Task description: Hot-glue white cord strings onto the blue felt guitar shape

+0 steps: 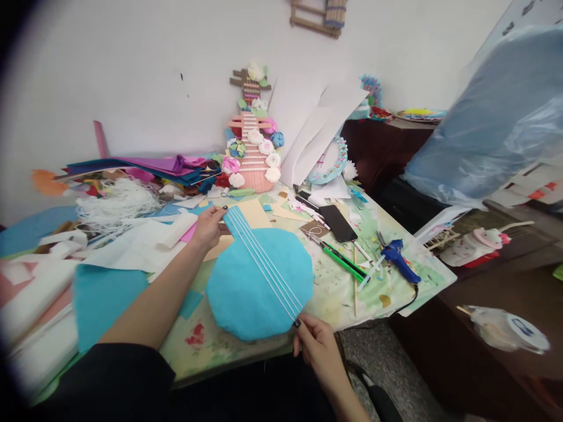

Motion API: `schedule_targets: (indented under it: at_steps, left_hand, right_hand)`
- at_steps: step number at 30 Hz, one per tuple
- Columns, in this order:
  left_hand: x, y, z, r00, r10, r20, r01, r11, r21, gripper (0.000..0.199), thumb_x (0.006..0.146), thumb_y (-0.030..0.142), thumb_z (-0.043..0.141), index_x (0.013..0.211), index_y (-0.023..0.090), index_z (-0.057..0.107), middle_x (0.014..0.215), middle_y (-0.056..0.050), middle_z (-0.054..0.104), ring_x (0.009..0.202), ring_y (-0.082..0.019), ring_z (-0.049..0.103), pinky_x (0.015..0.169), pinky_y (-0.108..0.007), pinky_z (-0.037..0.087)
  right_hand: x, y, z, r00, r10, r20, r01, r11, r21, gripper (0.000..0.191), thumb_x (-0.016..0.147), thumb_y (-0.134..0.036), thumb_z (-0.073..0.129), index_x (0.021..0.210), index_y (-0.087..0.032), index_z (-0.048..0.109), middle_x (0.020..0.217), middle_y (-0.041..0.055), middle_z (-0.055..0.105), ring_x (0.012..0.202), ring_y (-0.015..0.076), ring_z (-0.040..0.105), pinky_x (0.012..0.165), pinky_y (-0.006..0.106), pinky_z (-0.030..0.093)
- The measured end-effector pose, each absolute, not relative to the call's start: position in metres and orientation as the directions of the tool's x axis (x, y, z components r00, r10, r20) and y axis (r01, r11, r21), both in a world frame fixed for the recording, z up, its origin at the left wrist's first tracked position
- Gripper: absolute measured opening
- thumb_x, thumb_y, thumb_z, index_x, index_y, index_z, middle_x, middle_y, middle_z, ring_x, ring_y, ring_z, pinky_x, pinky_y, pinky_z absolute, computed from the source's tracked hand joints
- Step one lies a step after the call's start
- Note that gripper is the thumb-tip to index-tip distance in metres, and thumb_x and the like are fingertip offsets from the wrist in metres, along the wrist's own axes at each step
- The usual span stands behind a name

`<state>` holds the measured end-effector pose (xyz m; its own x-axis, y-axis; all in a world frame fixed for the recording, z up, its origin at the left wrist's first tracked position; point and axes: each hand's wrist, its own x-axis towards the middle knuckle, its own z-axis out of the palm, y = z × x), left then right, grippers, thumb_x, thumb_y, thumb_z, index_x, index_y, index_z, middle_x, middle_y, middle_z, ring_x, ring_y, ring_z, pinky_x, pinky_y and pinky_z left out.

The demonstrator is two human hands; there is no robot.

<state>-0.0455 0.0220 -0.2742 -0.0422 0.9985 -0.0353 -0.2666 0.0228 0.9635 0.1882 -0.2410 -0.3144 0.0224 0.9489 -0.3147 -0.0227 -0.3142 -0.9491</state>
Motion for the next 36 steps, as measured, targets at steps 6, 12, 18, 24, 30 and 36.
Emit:
schedule_targets:
  at_steps: [6,12,18,24,30,36]
  left_hand:
    - [-0.053,0.020,-0.259,0.031,0.999,0.021,-0.260,-0.012,0.965,0.037,0.064,0.040,0.071,0.076,0.019,0.043,0.053,0.006,0.057,0.039,-0.014,0.058,0.039,-0.026,0.050]
    - [-0.057,0.018,-0.249,0.037,0.998,0.055,-0.258,-0.043,0.965,0.037,0.065,0.040,0.070,0.076,0.020,0.042,0.052,0.006,0.057,0.036,-0.015,0.057,0.036,-0.025,0.048]
    - [-0.061,0.020,-0.246,-0.039,0.996,0.080,-0.303,-0.088,0.949,0.028,0.068,0.032,0.067,0.073,0.019,0.042,0.049,0.007,0.053,0.035,-0.012,0.053,0.035,-0.022,0.047]
    - [-0.070,0.026,-0.245,-0.091,0.993,0.078,-0.350,-0.105,0.931,0.024,0.070,0.026,0.065,0.071,0.020,0.041,0.049,0.008,0.050,0.035,-0.010,0.051,0.036,-0.020,0.046]
    - [-0.083,0.034,-0.251,-0.161,0.985,0.064,-0.363,-0.119,0.924,0.024,0.071,0.026,0.065,0.071,0.020,0.041,0.052,0.008,0.051,0.038,-0.010,0.054,0.041,-0.022,0.050]
    - [-0.091,0.030,-0.238,-0.214,0.972,0.097,-0.318,-0.164,0.934,0.022,0.071,0.026,0.063,0.073,0.020,0.042,0.051,0.008,0.051,0.038,-0.010,0.054,0.044,-0.023,0.052]
  right_hand:
    - [0.173,-0.244,-0.322,-0.025,0.958,-0.286,-0.080,-0.287,-0.955,0.047,0.080,-0.060,0.059,0.070,-0.014,0.056,0.057,0.0002,0.059,0.031,0.0004,0.029,0.035,0.017,0.015]
    - [0.168,-0.244,-0.321,-0.085,0.957,-0.278,-0.076,-0.284,-0.956,0.049,0.082,-0.060,0.057,0.067,-0.014,0.056,0.049,-0.0041,0.050,0.029,0.0008,0.030,0.036,0.017,0.017]
    - [0.172,-0.235,-0.306,-0.108,0.967,-0.231,-0.022,-0.235,-0.972,0.048,0.082,-0.060,0.057,0.068,-0.014,0.057,0.055,-0.0006,0.057,0.033,0.0017,0.032,0.038,0.019,0.018]
    - [0.178,-0.218,-0.296,-0.183,0.957,-0.223,-0.020,-0.231,-0.973,0.044,0.080,-0.057,0.060,0.066,-0.015,0.055,0.051,-0.0014,0.056,0.035,0.0028,0.027,0.039,0.020,0.016]
    - [0.178,-0.205,-0.294,-0.204,0.953,-0.226,-0.065,-0.243,-0.968,0.039,0.080,-0.054,0.061,0.072,-0.016,0.056,0.055,-0.0017,0.059,0.034,0.0032,0.026,0.038,0.020,0.016]
    - [0.187,-0.200,-0.295,-0.200,0.941,-0.272,0.049,-0.268,-0.962,0.036,0.080,-0.049,0.060,0.087,-0.014,0.064,0.065,0.0016,0.066,0.034,0.0032,0.032,0.037,0.019,0.020]
